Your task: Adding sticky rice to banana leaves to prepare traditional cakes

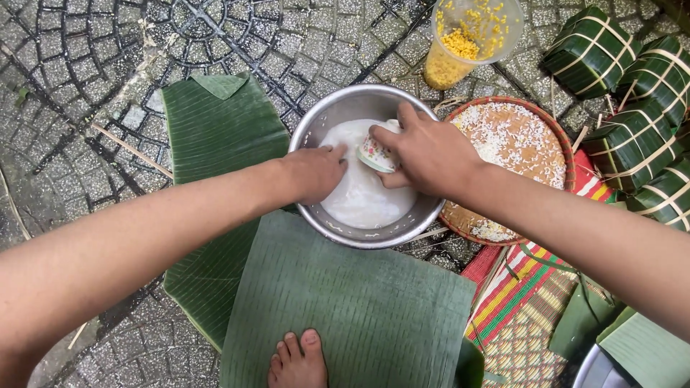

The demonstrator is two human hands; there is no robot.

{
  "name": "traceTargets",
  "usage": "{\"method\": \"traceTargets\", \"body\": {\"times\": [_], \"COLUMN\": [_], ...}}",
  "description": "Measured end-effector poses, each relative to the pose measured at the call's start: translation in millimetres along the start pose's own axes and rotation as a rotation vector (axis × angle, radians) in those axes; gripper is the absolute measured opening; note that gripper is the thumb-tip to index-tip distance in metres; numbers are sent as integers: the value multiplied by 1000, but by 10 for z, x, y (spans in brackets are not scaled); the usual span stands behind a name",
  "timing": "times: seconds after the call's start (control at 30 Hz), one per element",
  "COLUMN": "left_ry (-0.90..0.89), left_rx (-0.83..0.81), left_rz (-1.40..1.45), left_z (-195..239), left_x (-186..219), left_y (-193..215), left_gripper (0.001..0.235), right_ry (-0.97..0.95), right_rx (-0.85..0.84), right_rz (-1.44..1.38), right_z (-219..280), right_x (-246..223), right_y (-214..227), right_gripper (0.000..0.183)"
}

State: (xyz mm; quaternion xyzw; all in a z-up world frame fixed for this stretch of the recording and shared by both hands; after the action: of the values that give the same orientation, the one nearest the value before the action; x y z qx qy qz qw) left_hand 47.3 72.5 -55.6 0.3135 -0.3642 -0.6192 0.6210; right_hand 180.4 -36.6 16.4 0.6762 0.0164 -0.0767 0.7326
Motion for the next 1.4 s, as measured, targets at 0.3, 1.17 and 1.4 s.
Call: {"method": "traceTargets", "body": {"times": [0.3,1.17,1.4], "left_ry": [69,220,-185], "left_rx": [-148,-37,395], "left_rz": [482,1021,688], "left_z": [80,-137,530], "left_x": [209,432,553], "left_y": [6,-136,962], "left_gripper": [49,45,35], "right_ry": [-131,-493,-448], "right_rx": [-66,-453,-374], "right_rz": [-105,-1010,-1038], "right_z": [167,208,196], "right_x": [-117,-28,85], "right_y": [169,-20,366], "right_gripper": [62,51,51]}}
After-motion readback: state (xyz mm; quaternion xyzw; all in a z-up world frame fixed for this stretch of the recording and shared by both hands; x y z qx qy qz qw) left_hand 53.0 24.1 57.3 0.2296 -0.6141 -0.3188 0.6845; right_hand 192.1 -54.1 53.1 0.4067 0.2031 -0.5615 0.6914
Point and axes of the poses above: each hand's wrist, its own z-axis away from the middle knuckle, its own y-axis out of the back of the hand, x = y × z, the point moved 6 cm from there along -z, towards the middle knuckle, and after that the axes turned 2 degrees about x, right-handed, at the moved point
